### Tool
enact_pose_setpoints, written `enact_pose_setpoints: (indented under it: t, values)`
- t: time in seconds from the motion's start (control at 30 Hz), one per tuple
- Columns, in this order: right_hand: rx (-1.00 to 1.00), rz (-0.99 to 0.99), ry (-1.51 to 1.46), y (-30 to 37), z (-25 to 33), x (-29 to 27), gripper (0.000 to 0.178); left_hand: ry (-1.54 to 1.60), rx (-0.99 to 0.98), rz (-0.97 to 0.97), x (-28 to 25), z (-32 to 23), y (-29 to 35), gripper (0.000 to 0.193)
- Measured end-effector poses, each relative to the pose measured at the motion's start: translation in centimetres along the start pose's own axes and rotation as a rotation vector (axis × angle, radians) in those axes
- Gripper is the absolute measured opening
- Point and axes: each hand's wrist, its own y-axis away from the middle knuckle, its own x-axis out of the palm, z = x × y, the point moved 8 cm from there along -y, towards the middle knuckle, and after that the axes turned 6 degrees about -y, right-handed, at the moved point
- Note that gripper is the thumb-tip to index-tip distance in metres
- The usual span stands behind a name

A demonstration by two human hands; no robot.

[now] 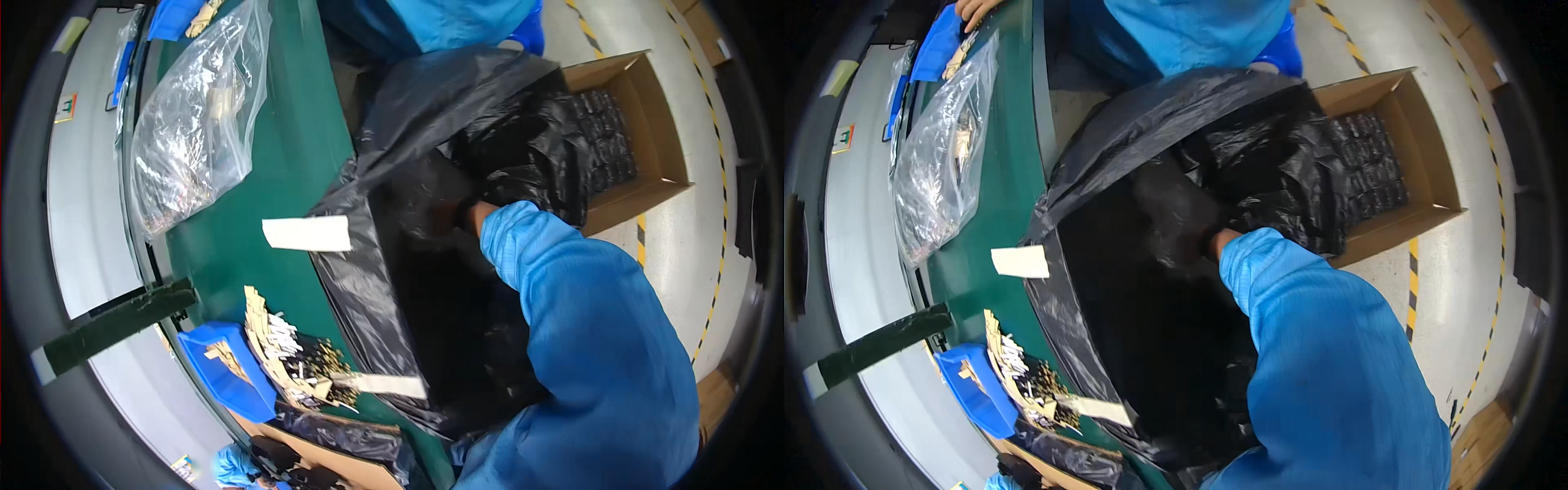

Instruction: Packaging black plastic electronic housings into individual clear plastic bags and placing them into a bin.

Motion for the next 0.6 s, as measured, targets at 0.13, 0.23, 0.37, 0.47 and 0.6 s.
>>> enact_pose_setpoints:
  t: [0.13, 0.23, 0.37, 0.47, 0.6]
  values:
    - [0.209, -0.322, -0.029, 2.9, 2.5, -3.1, 0.066, 0.037, 0.053, -0.100, -1.8, 1.5, 2.6, 0.008]
    - [0.166, -0.608, 0.192, 6.8, 7.7, -7.7, 0.065, 0.060, 0.075, -0.168, -2.6, 2.7, 4.1, 0.009]
    - [0.122, -0.530, -0.044, 4.7, 5.5, -6.1, 0.068, 0.070, 0.091, -0.246, -4.0, 4.0, 5.9, 0.009]
    - [0.235, -0.339, 0.060, 5.1, 1.9, -2.3, 0.065, 0.059, 0.089, -0.313, -5.1, 4.6, 7.7, 0.009]
    - [0.294, -0.295, 0.156, 8.1, 0.5, 0.0, 0.060, 0.060, 0.093, -0.364, -5.9, 5.8, 8.7, 0.009]
